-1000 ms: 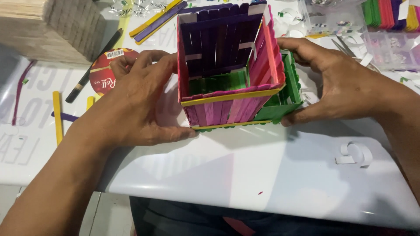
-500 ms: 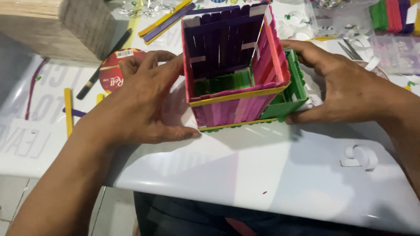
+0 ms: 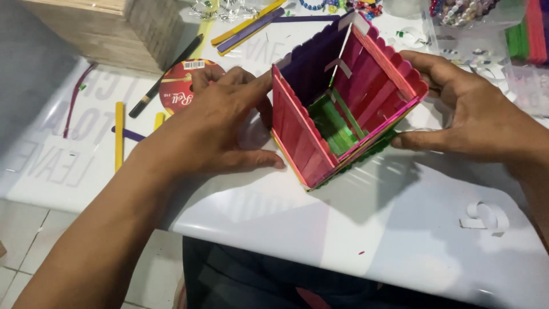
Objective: Assembling a decorative container using colored popsicle sticks, double-sided tape, and scissors.
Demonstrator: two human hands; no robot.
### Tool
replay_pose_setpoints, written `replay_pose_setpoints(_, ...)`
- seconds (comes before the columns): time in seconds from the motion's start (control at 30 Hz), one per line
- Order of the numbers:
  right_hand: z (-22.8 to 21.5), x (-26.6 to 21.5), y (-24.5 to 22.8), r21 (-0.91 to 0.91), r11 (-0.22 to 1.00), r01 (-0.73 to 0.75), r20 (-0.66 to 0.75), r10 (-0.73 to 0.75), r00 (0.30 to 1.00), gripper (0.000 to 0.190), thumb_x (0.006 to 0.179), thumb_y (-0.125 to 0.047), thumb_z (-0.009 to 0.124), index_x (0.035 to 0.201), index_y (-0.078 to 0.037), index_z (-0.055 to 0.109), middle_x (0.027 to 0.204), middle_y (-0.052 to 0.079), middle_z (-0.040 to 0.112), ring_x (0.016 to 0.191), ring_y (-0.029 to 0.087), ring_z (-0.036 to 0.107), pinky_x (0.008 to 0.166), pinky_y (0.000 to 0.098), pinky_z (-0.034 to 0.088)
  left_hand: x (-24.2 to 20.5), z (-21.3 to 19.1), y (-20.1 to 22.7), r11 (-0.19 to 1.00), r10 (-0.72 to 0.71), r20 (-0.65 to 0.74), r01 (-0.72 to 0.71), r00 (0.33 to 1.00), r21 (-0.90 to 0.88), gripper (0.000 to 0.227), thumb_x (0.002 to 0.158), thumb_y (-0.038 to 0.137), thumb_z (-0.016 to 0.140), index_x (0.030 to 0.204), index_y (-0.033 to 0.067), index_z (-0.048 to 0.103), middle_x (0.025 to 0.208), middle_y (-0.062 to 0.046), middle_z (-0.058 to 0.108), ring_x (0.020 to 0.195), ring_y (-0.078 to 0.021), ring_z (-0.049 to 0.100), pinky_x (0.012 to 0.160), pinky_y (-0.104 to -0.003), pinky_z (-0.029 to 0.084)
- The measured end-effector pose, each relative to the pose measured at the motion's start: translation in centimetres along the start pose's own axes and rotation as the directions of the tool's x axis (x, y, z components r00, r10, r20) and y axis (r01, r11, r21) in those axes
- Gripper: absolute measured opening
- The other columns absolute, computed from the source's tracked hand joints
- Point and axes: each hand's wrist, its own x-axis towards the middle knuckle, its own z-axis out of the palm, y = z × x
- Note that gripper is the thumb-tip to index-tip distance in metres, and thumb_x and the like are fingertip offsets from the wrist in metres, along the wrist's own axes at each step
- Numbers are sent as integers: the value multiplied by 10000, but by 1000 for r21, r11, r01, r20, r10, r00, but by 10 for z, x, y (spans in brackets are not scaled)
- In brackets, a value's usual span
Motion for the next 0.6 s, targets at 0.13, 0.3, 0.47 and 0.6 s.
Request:
replay_pose_setpoints(0.13, 3, 0, -7, -101, 989, -111, -58, 105, 993, 1103, 601, -107, 839, 1589, -225, 365, 1505, 40, 573, 1406, 209, 524, 1157, 416, 377, 1, 3, 1, 999, 13, -42, -12, 999, 38, 1137, 841, 715, 740, 1642, 116, 199, 1005, -16, 715, 967, -289, 522, 885, -483, 264)
replay_pose_setpoints(0.3, 6, 0, -6, -49, 999, -18, -77, 14, 997, 840, 628, -89, 825, 1423, -147, 562, 1570, 8, 536, 1441, 179, 486, 1222, 396, 322, 5, 4, 4, 999, 19, -33, -18, 999, 49, 1044, 867, 675, 729, 1618, 99, 289, 870, -74, 592, 890, -291, 502, 846, -431, 244)
replay_pose_setpoints(0.47, 4, 3, 9, -52, 997, 57, -71, -61, 996, 627, 667, -110, 829, 1274, -138, 671, 1497, 28, 600, 1385, 178, 540, 1207, 365, 370, 5, 3, 6, 997, 45, -61, -41, 997, 68, 1087, 810, 771, 698, 1584, 93, 347, 868, -74, 622, 915, -300, 544, 856, -466, 246)
replay_pose_setpoints(0.6, 3, 4, 16, -82, 990, 111, -60, -116, 991, 536, 690, -72, 839, 1206, -136, 707, 1448, 28, 651, 1323, 182, 595, 1152, 366, 435, 5, 3, 6, 993, 99, -96, -92, 991, 69, 715, 842, 744, 669, 1213, 139, 577, 817, -47, 601, 849, -286, 544, 817, -444, 226)
